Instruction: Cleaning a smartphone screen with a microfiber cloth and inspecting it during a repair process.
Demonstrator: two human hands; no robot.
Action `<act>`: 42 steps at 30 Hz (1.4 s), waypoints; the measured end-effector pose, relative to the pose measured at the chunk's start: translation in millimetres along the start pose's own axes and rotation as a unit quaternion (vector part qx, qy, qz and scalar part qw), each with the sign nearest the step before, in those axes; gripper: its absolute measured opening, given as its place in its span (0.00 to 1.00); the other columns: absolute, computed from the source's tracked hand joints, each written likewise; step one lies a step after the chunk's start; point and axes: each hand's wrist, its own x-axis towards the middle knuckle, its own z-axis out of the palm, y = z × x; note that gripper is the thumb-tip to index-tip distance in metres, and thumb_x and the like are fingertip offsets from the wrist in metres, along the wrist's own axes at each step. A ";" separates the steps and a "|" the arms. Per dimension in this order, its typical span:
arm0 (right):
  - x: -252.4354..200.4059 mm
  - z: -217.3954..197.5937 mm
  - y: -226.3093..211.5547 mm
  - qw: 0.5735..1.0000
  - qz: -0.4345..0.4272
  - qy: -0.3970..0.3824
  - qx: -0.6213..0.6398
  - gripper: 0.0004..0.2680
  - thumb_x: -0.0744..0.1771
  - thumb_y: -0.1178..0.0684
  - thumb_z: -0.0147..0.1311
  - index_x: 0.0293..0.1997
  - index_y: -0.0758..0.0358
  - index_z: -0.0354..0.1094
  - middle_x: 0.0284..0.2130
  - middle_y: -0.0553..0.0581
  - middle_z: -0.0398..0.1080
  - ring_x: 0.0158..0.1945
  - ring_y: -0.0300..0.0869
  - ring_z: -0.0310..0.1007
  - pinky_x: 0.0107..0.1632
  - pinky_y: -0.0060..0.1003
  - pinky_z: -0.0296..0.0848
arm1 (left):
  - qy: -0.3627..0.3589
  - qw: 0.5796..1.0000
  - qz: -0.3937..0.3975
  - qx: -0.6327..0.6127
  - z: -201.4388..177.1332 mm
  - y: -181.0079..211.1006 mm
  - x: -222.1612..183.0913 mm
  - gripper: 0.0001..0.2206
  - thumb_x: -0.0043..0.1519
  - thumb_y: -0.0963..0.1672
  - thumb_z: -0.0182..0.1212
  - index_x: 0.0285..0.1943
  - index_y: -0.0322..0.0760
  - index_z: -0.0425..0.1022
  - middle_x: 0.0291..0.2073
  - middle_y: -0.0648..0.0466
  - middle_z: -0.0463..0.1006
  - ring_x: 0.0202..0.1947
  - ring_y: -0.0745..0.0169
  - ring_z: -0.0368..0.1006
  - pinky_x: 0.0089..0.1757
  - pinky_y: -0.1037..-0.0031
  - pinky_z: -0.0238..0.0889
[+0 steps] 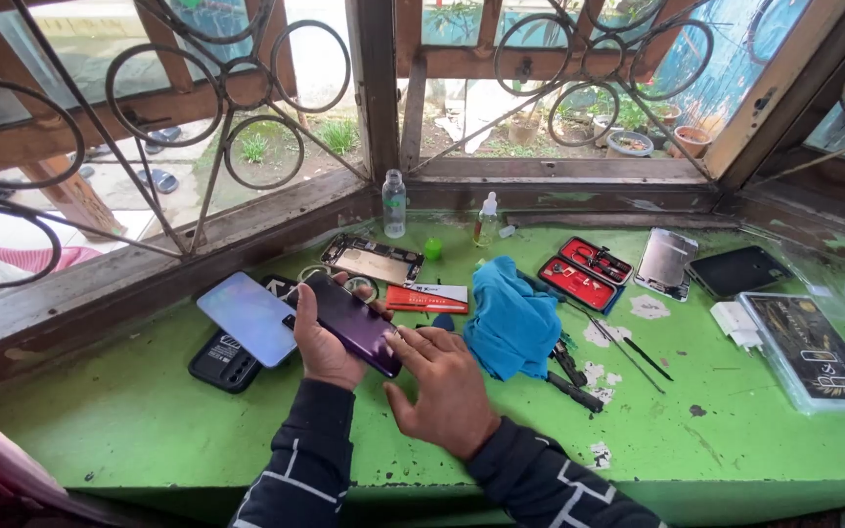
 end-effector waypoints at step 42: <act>-10.5 -1.6 42.8 0.850 0.208 -0.076 0.478 0.03 0.56 0.64 0.61 0.19 0.65 0.70 0.11 0.50 0.59 0.18 0.35 0.65 0.22 0.33 0.64 | 0.071 0.953 0.049 0.291 -107.1 21.4 13.8 0.05 0.68 0.38 0.56 0.51 0.38 0.72 0.41 0.42 0.83 0.36 0.41 0.83 0.36 0.51 0.80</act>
